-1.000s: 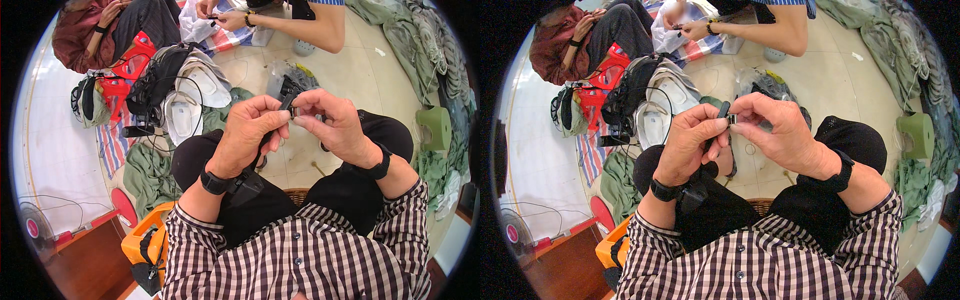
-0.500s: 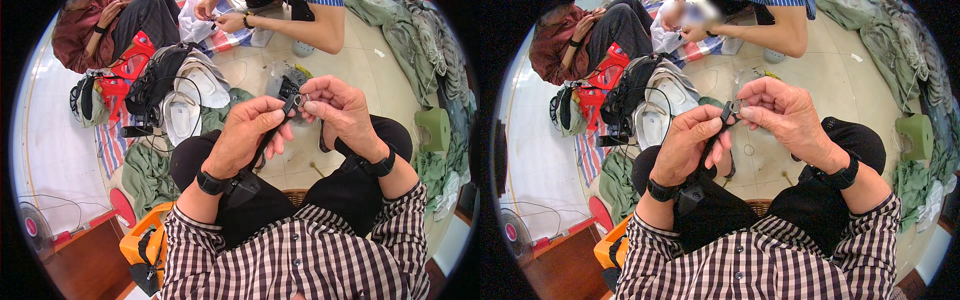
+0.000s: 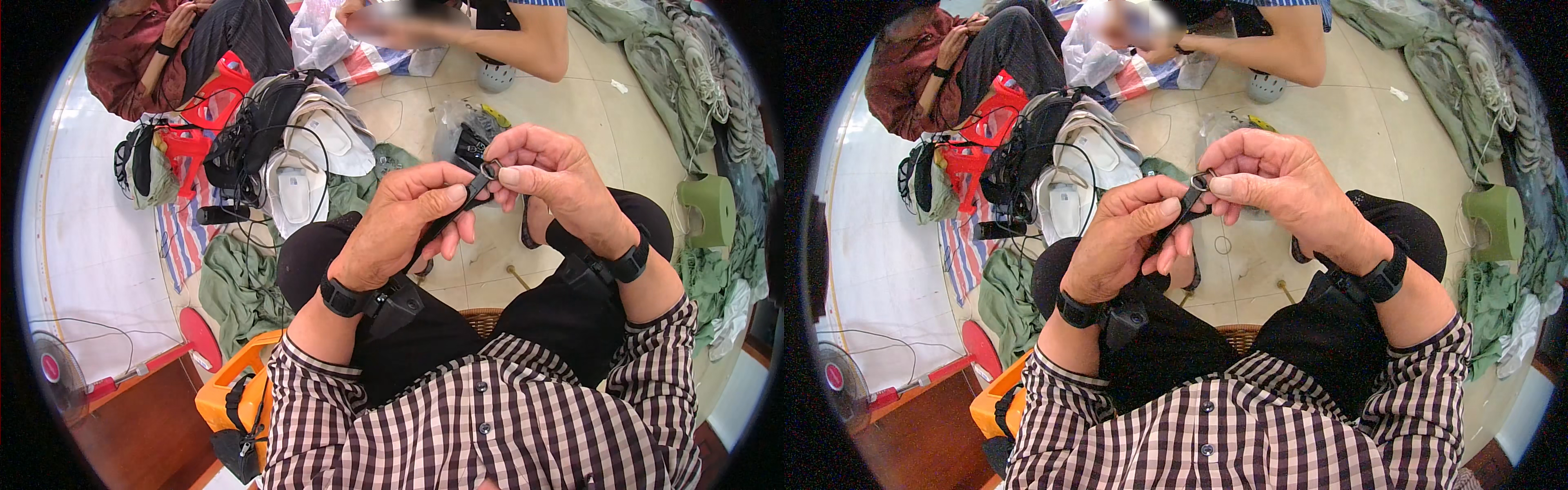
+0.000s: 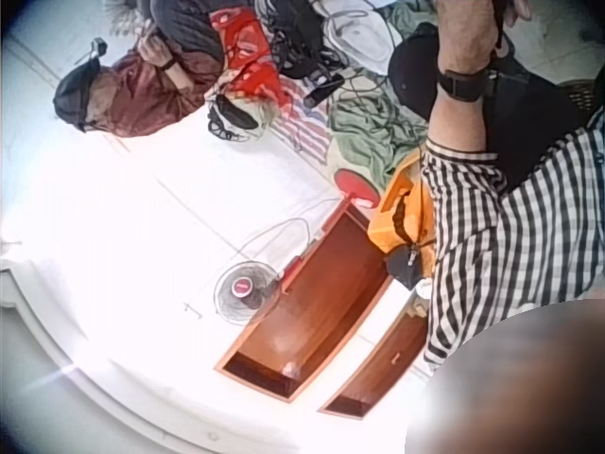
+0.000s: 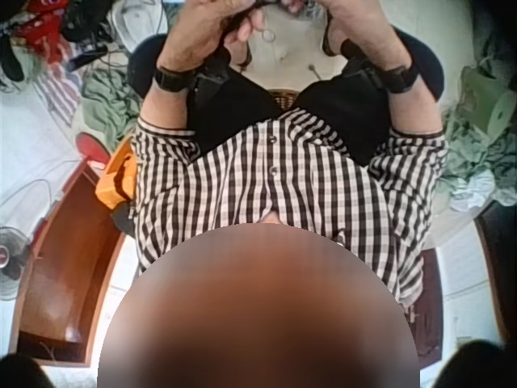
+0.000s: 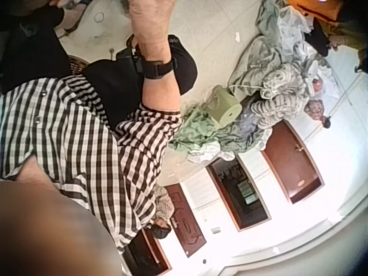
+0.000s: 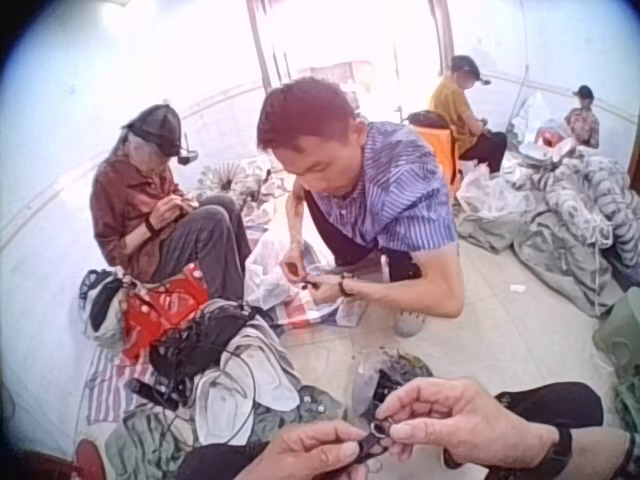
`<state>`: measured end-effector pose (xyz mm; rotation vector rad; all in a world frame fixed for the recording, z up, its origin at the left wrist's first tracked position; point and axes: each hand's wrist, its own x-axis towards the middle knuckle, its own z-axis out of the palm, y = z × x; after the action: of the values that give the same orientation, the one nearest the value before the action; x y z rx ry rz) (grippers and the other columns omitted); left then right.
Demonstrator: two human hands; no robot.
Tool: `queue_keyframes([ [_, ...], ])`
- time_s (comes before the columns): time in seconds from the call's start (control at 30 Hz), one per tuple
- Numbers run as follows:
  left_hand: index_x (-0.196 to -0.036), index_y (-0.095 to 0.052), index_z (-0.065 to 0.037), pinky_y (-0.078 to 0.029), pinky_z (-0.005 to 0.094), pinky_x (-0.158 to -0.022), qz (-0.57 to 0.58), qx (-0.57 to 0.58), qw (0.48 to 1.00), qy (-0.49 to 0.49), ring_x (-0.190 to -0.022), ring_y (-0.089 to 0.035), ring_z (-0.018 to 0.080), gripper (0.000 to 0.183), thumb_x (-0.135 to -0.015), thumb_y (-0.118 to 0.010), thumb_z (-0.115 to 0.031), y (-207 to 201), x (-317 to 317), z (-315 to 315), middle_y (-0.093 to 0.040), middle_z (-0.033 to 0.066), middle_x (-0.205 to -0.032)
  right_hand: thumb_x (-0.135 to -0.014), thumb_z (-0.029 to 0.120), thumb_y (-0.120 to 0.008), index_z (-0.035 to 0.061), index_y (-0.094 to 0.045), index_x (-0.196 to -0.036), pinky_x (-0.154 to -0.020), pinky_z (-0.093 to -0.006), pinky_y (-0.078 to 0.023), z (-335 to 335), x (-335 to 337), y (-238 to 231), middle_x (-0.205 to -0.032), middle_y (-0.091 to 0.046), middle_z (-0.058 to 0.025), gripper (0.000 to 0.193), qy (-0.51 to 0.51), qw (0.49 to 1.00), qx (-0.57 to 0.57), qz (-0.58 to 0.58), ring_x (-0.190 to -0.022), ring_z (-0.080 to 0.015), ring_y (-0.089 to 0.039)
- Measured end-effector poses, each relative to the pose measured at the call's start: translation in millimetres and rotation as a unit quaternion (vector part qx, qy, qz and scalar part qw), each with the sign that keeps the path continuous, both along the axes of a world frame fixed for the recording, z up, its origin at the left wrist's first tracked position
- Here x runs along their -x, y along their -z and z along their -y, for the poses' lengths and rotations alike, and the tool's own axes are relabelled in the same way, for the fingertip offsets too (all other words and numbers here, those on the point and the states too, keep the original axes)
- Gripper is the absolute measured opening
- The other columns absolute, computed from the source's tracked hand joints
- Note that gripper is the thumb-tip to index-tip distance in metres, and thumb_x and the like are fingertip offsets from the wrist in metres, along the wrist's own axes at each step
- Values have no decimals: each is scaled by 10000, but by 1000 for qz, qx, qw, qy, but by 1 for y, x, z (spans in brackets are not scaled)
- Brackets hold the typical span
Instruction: Assembling small black strap components by hand, inserting pins and buckles.
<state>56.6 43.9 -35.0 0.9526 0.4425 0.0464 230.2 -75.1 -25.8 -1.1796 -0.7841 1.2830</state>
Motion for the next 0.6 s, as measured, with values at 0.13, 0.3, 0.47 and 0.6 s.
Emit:
queue_keyframes([
  [0.13, -1009, -531, 2, -378, 165, -383, 3, 7, 1000, 13, -468, -534, 98, 185, -914, -486, -150, -1, 0, 0, -606, 109, -691, -845, 78, -578, -20, -558, -1011, -626, -227, -497, 0, -1, 4, -807, -626, -67, 194, -27, 999, -2, -35, -684, -95, -586],
  [0.3, -955, -513, 0, -360, 156, -370, 20, 24, 999, 23, -503, -558, 87, 184, -919, -474, -176, -3, -1, 1, -599, 87, -705, -839, 89, -592, -12, -568, -1003, -624, -214, -490, 1, 2, -2, -779, -611, -41, 193, -47, 999, 21, -15, -671, -84, -575],
  [0.47, -954, -494, 0, -373, 169, -378, 20, 27, 999, 30, -512, -568, 110, 181, -922, -465, -175, 0, -1, 3, -600, 101, -718, -829, 96, -611, 3, -584, -992, -623, -198, -482, 1, 5, -6, -755, -594, -15, 190, -77, 996, 28, 32, -653, -63, -562],
  [0.6, -989, -492, 10, -420, 196, -424, 19, 32, 999, 37, -541, -584, 135, 197, -923, -458, -173, -1, -2, 3, -601, 114, -742, -819, 96, -624, 12, -596, -976, -608, -183, -460, 2, 7, -7, -731, -588, -2, 180, -64, 995, 38, 67, -648, -48, -558],
])
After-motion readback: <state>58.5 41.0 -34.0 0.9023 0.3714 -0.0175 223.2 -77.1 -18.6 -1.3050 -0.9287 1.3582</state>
